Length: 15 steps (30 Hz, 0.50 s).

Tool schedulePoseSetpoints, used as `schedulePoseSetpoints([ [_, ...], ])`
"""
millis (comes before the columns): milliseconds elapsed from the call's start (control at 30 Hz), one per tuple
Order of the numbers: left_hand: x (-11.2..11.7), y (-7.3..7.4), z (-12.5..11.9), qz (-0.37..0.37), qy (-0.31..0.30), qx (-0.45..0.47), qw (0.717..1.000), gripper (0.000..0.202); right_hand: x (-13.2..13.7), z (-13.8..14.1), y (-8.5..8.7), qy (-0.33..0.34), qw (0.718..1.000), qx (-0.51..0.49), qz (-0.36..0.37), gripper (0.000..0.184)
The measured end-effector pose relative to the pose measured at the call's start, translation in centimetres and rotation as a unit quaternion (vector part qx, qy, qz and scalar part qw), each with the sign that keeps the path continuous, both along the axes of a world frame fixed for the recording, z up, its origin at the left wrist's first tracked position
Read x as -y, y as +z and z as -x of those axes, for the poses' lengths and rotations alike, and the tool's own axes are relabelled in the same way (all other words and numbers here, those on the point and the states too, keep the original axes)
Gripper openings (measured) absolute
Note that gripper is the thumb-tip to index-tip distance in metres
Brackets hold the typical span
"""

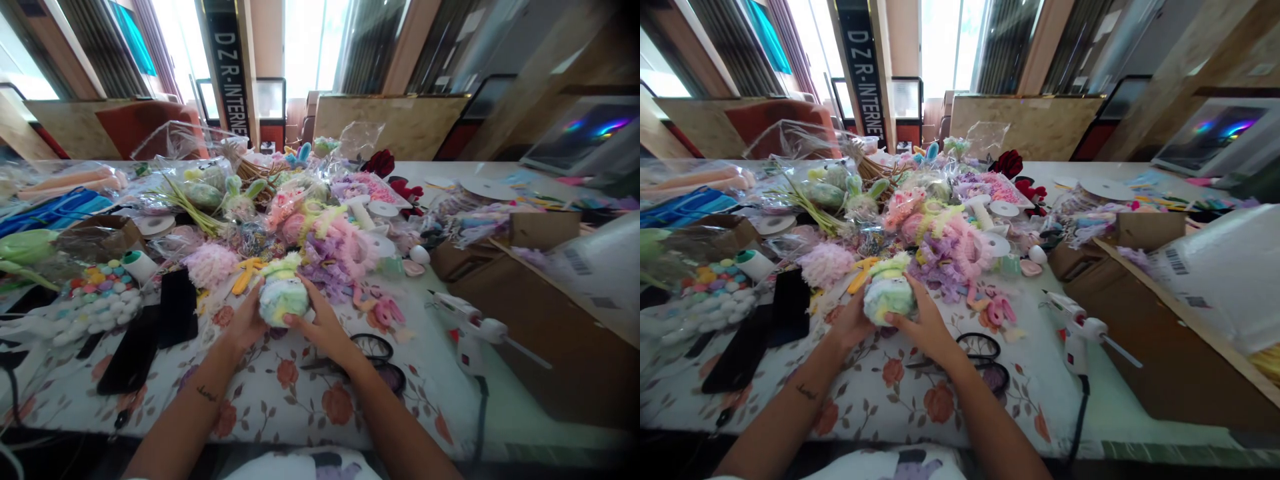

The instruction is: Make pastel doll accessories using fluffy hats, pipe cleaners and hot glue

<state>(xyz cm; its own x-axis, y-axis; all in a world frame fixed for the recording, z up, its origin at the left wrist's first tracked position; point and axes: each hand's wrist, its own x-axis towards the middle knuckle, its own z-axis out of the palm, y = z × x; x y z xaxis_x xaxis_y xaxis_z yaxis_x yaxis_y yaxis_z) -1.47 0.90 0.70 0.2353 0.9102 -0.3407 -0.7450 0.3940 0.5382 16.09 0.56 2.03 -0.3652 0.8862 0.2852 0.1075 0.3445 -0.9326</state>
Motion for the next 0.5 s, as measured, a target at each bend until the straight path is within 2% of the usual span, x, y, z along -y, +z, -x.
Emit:
schedulePoseSetpoints([
  [67,-0.1,-0.1,0.1,0.0,0.022,-0.012,1.0,0.035,-0.3,-0.1,-0.3,-0.003,0.997,-0.042,0.066,0.065],
  [167,-0.2,-0.4,0.3,-0.033,0.047,-0.043,0.997,0.036,-0.9,-0.4,-0.7,-0.063,0.981,-0.118,0.142,0.045],
  [233,-0.1,-0.4,0.4,-0.066,0.04,-0.077,0.994,0.041,-1.1,-0.6,-0.7,-0.098,0.964,-0.168,0.183,0.043],
  [267,0.0,-0.3,0.4,-0.08,0.032,-0.103,0.991,0.043,-1.0,-0.7,-0.7,-0.092,0.956,-0.192,0.201,0.044],
  [333,0.3,0.0,0.1,-0.101,0.019,-0.165,0.981,0.046,-0.6,-0.7,-0.6,-0.029,0.942,-0.23,0.241,0.048],
  [433,0.5,0.5,-0.6,-0.112,0.032,-0.232,0.966,0.045,0.3,-0.5,-0.6,0.088,0.916,-0.248,0.303,0.051],
  [500,0.5,0.6,-0.9,-0.11,0.051,-0.252,0.96,0.042,0.7,-0.3,-0.7,0.114,0.901,-0.261,0.328,0.051],
])
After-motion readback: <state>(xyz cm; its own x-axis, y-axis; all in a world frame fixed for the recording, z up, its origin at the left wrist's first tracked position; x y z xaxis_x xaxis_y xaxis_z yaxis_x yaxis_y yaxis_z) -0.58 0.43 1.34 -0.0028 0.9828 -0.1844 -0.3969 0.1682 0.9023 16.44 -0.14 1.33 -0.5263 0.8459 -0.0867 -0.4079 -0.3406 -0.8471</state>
